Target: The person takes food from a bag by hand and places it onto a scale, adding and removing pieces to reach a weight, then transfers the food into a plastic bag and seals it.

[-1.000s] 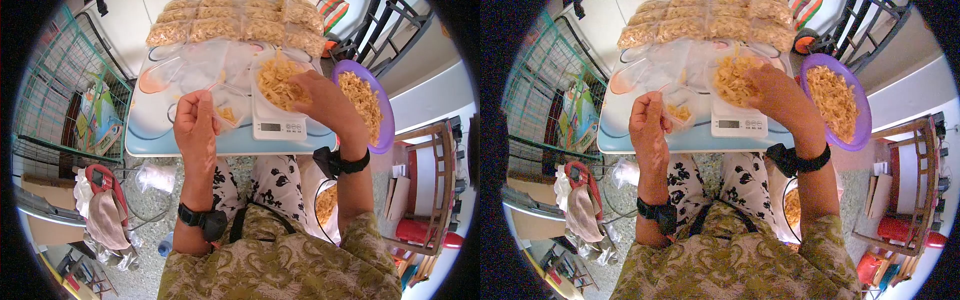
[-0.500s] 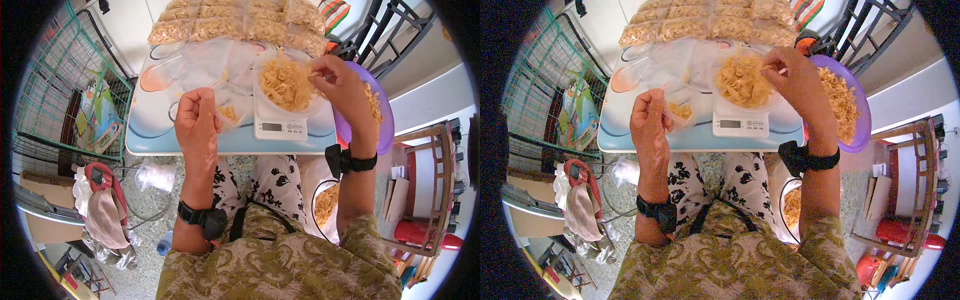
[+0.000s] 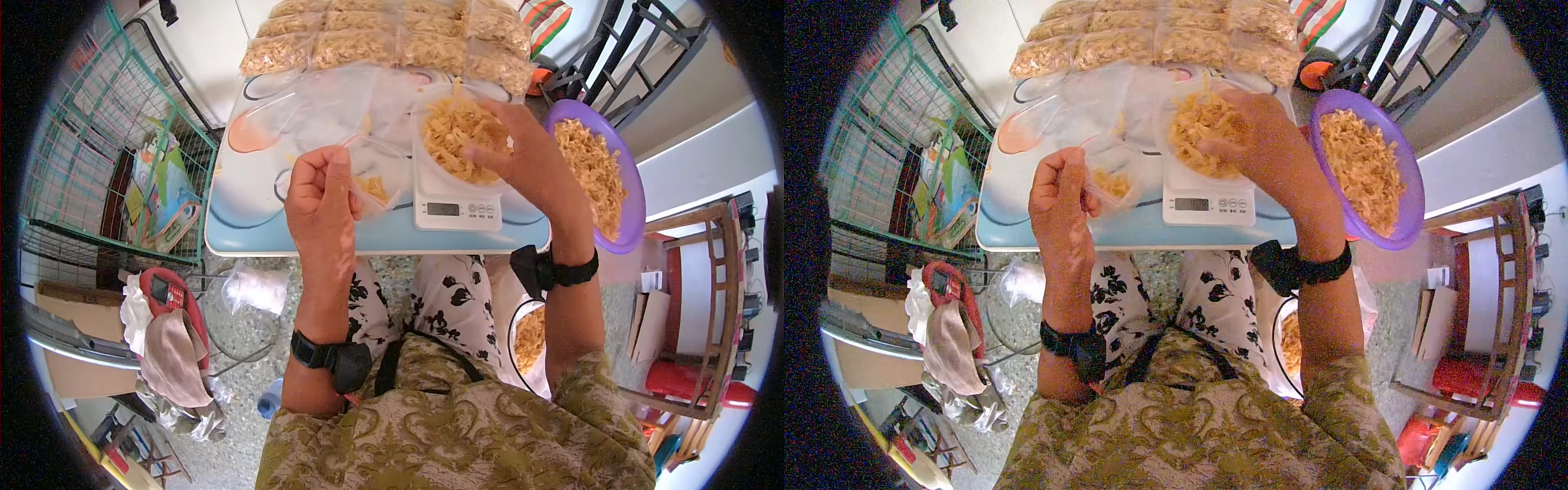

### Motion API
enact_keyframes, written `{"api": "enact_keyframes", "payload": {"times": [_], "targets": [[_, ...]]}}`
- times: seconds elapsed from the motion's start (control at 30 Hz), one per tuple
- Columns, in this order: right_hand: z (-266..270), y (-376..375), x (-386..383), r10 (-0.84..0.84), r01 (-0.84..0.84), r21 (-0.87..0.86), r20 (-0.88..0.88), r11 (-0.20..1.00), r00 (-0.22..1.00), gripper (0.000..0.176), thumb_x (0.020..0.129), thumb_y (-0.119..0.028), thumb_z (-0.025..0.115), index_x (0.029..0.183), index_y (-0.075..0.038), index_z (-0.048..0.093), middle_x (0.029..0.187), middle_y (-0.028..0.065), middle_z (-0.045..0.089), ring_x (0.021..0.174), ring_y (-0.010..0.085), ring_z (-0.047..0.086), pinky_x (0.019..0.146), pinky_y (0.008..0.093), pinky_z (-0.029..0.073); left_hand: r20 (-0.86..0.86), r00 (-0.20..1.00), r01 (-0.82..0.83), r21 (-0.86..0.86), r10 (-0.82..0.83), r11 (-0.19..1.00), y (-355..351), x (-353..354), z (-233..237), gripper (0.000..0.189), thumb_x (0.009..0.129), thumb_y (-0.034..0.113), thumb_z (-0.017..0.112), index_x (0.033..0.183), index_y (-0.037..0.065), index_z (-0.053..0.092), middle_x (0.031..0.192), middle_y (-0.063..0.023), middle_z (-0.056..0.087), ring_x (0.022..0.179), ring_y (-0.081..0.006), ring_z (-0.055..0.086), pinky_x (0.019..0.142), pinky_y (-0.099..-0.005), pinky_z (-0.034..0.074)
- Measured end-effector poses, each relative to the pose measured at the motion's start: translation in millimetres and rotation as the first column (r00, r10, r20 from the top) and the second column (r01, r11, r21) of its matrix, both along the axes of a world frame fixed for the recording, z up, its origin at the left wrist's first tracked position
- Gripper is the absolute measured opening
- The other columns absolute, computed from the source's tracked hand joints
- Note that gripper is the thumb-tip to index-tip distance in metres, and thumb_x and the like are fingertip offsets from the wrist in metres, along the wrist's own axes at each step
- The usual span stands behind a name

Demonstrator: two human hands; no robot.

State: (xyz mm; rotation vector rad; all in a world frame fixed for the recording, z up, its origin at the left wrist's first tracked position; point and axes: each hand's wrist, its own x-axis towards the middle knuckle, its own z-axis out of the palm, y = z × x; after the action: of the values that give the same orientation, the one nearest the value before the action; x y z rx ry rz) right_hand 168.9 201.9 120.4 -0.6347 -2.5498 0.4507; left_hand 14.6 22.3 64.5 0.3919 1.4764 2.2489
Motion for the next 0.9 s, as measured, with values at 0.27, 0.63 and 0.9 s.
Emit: {"api": "enact_keyframes", "payload": {"times": [0.27, 0.63, 0.9], "targets": [[-18.6, 9.2, -2.8, 0.029, -0.026, 0.151, -0.018, 0.988, 0.999, 0.042, 0.079, -0.019, 0.074, 0.115, -0.002, 0.062, 0.113, 0.0153, 0.062, 0.106, 0.0302, 0.061, 0.092, 0.0370, 0.049, -0.001, 1.000, 0.007, 0.012, -0.007, 1.000, -0.6, 1.0, -0.7, 0.021, 0.094, 0.026, 0.066, 0.097, 0.006, 0.061, 0.068, 0.0045, 0.049, 0.052, -0.0047, 0.042, 0.045, -0.0208, 0.033], [12.0, 13.6, 2.0, -0.177, 0.059, -0.400, -0.266, 0.915, 0.947, 0.023, 0.086, -0.013, 0.070, 0.104, -0.001, 0.065, 0.091, 0.0059, 0.065, 0.083, 0.0138, 0.065, 0.068, 0.0286, 0.053, 0.021, 1.000, 0.000, 0.035, -0.001, 0.999, -2.6, 0.4, 0.5, 0.021, 0.094, 0.026, 0.066, 0.097, 0.006, 0.061, 0.066, 0.0047, 0.048, 0.050, -0.0049, 0.041, 0.045, -0.0209, 0.032], [-1.4, 16.2, -7.7, -0.282, -0.371, -0.753, -0.580, 0.544, 0.764, 0.020, 0.091, -0.007, 0.064, 0.110, -0.002, 0.062, 0.094, 0.0005, 0.062, 0.086, 0.0116, 0.064, 0.076, 0.0301, 0.059, 0.008, 1.000, 0.010, 0.009, -0.010, 1.000, -3.2, 4.5, 1.6, 0.018, 0.095, 0.025, 0.064, 0.097, 0.007, 0.061, 0.066, 0.0047, 0.048, 0.051, -0.0049, 0.041, 0.045, -0.0207, 0.033]]}}
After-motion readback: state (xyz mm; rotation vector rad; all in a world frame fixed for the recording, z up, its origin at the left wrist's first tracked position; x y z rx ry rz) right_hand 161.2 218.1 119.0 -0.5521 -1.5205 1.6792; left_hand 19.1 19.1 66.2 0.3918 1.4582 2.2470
